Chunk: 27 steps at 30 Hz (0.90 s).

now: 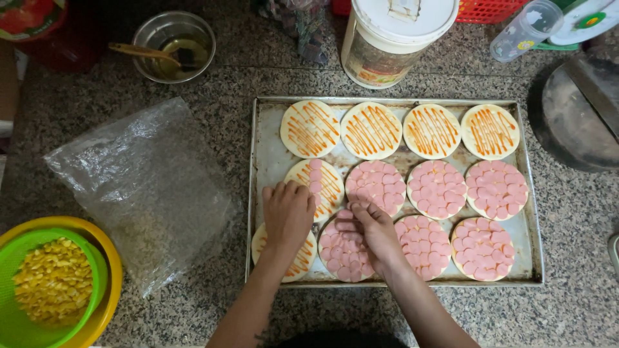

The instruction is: The person places slices of processed meat onto round buns arranged on a metal baking tray. The buns already have a sauce drizzled on them. The person takes meat slices from a plastic container and arranges them on the buns by hand.

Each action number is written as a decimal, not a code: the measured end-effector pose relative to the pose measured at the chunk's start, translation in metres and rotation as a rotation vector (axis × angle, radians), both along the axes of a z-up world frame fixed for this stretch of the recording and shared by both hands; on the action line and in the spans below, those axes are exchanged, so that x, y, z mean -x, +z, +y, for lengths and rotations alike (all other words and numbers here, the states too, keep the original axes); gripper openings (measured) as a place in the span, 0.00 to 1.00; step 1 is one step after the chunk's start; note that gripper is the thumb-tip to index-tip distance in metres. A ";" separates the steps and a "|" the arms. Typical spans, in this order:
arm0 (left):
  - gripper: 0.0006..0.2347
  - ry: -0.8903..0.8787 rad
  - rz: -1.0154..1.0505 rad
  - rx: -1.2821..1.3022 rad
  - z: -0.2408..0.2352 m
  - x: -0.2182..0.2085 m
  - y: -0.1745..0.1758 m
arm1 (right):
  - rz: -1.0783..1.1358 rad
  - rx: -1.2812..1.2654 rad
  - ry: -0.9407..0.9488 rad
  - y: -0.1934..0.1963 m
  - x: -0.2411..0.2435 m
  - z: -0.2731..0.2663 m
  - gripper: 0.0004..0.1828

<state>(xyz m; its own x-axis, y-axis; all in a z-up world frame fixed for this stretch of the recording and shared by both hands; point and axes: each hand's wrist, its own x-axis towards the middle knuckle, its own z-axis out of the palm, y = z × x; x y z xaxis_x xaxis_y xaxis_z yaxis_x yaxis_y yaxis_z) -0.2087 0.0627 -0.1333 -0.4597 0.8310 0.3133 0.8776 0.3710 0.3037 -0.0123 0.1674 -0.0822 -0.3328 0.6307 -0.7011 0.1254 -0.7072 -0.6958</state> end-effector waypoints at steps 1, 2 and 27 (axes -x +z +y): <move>0.08 -0.001 0.001 -0.001 -0.001 0.002 0.003 | 0.001 -0.001 -0.001 0.003 0.001 -0.001 0.14; 0.08 -0.009 0.009 -0.029 -0.002 0.003 0.006 | 0.002 -0.008 0.001 0.006 0.002 -0.002 0.13; 0.14 -0.154 -0.242 0.029 -0.018 -0.050 0.076 | 0.027 -0.089 -0.140 0.016 -0.070 -0.017 0.14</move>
